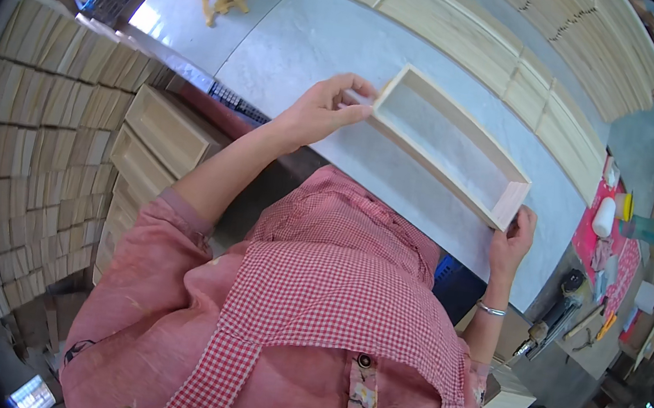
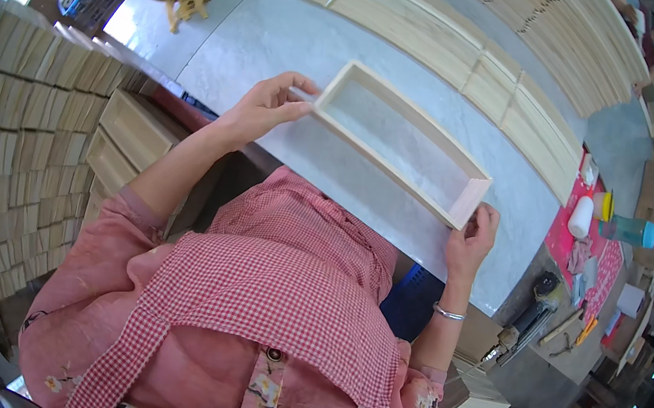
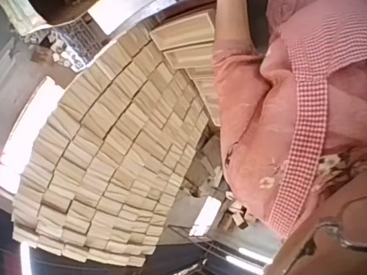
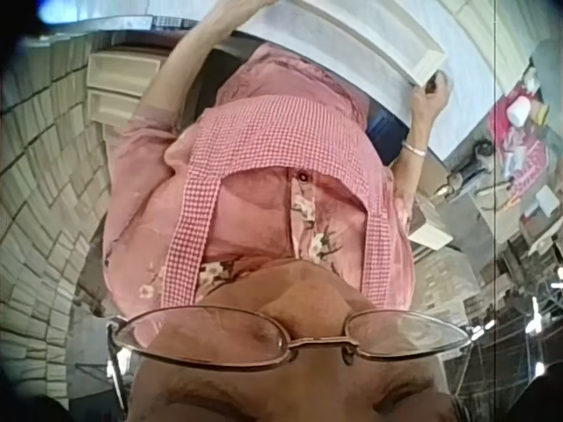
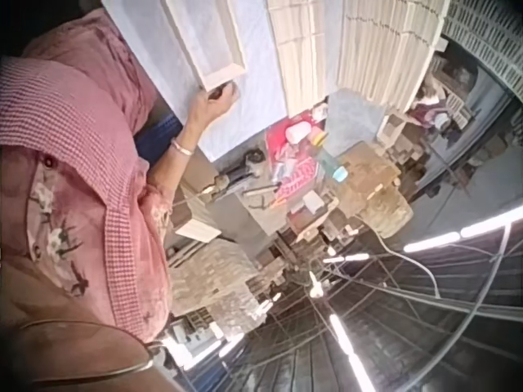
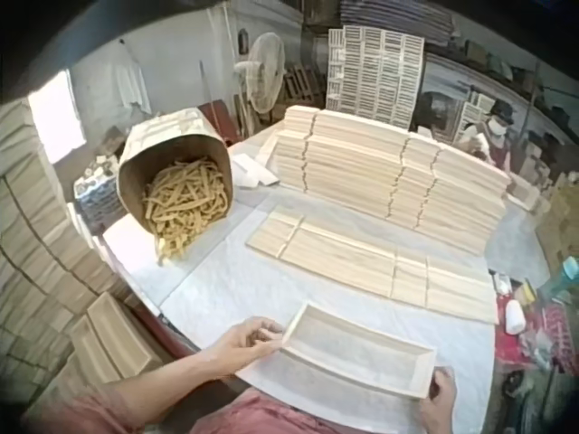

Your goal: Assemble wooden box components by applying glue and using a pneumatic nail gun to secure the parts.

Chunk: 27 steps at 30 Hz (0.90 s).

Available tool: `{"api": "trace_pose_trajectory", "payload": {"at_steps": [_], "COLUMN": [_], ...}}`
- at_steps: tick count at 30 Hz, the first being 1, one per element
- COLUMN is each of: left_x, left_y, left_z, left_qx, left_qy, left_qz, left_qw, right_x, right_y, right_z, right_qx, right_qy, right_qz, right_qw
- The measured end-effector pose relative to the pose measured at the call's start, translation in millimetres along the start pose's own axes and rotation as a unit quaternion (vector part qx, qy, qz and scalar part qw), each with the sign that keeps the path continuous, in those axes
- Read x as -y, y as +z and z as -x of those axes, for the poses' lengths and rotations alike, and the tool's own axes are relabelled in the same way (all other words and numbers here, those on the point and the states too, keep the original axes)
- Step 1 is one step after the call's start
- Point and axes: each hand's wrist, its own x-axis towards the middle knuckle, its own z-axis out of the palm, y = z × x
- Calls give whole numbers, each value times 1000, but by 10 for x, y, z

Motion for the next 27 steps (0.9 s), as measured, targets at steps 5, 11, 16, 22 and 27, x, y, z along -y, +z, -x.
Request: {"api": "trace_pose_trajectory", "payload": {"at_steps": [5, 11, 16, 22, 27], "left_x": [-32, -175, -282, -309, -365], "left_y": [7, 6, 27, 75, 104], "left_z": [-84, -176, -184, -152, -71], "left_qx": [-9, 6, -2, -4, -25], "left_qy": [5, -59, -108, -110, -122], "left_qz": [18, -7, 6, 10, 3], "left_qw": [1000, 998, 994, 994, 992], "right_x": [-190, -117, -337, -1586, -1880], "right_y": [31, -80, -472, -1646, -1802], "right_z": [-188, -287, -641, -1523, -1727], "right_qx": [-68, -21, -127, -342, -241], "right_qy": [-80, 33, -15, 70, 305], "right_qz": [-25, -71, 12, 337, 394], "right_qw": [994, 997, 992, 874, 833]}}
